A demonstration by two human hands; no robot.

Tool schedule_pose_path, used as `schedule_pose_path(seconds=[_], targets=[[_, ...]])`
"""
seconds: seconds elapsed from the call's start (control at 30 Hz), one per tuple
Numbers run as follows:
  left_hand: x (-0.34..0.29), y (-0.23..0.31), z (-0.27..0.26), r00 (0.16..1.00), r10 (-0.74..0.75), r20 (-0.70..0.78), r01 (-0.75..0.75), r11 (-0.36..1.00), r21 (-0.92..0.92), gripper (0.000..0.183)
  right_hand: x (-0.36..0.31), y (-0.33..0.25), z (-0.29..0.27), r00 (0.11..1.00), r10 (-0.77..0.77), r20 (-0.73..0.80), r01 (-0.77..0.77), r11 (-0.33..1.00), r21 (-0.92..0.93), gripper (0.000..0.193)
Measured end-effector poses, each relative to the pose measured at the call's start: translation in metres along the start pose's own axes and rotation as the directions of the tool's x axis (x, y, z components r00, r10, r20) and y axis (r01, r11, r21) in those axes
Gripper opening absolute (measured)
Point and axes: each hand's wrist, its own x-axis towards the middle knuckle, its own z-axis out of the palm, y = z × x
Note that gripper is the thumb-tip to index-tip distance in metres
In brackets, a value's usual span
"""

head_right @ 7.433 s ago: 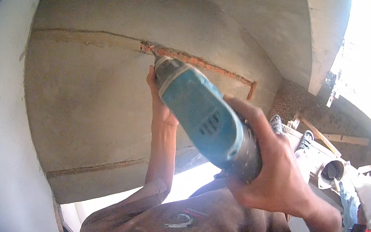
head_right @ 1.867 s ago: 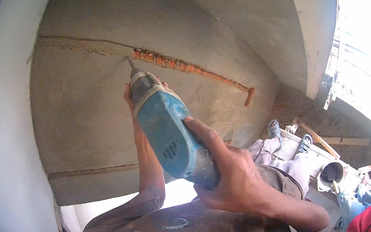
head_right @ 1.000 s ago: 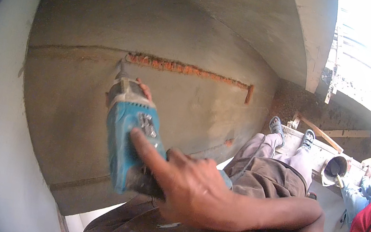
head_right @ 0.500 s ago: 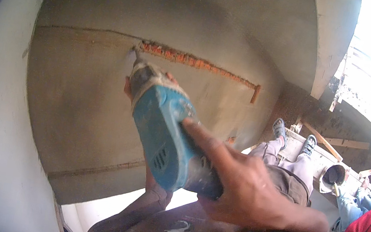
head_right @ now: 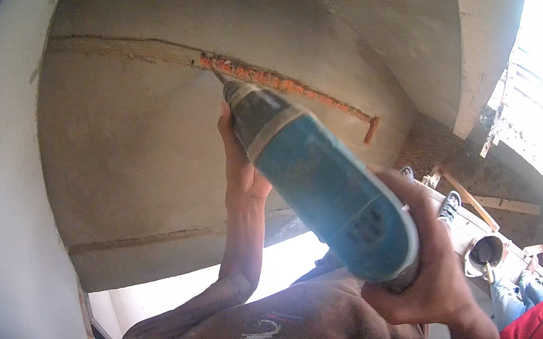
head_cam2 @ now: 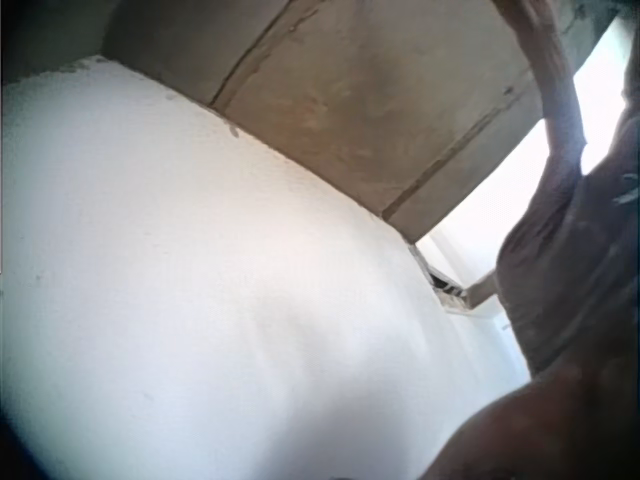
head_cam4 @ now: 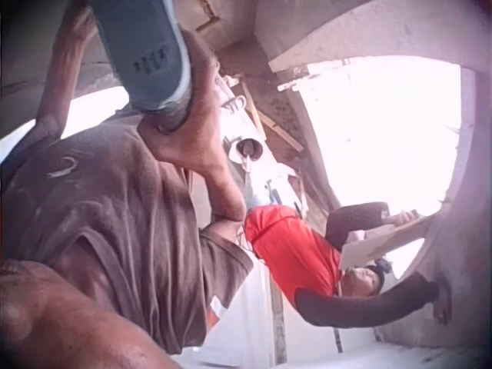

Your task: The person uses a rotary hammer drill to chase a horizontal groove into a concrete wall, following a pre-marked line. The person stands on a wooden plank while operating the tool, and another worker is visible nearby.

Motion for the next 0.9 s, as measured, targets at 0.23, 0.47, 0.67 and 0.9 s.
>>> schedule_pose_path(seconds=[0.23,0.47,0.67,0.9], targets=[[0.028,0.020,0.029,0.996,0.059,0.060,-0.051,0.991,-0.123,0.063,0.041,-0.030,-0.033,0.969,-0.222,0.106,0.242,0.938,-0.248,0.106],[0.050,0.043,0.040,0.991,0.118,0.065,-0.105,0.979,-0.174,0.068,0.065,-0.040,-0.024,0.986,-0.160,-0.053,0.139,0.948,-0.285,0.093],[0.060,0.053,0.025,0.984,0.105,0.145,-0.095,0.992,-0.078,0.101,0.058,-0.020,-0.024,0.983,-0.053,-0.175,-0.033,0.889,-0.456,0.095],[0.082,0.063,0.043,0.973,0.063,0.222,0.002,0.960,-0.279,0.077,0.084,-0.047,-0.020,0.957,-0.114,-0.267,-0.053,0.835,-0.548,0.098]])
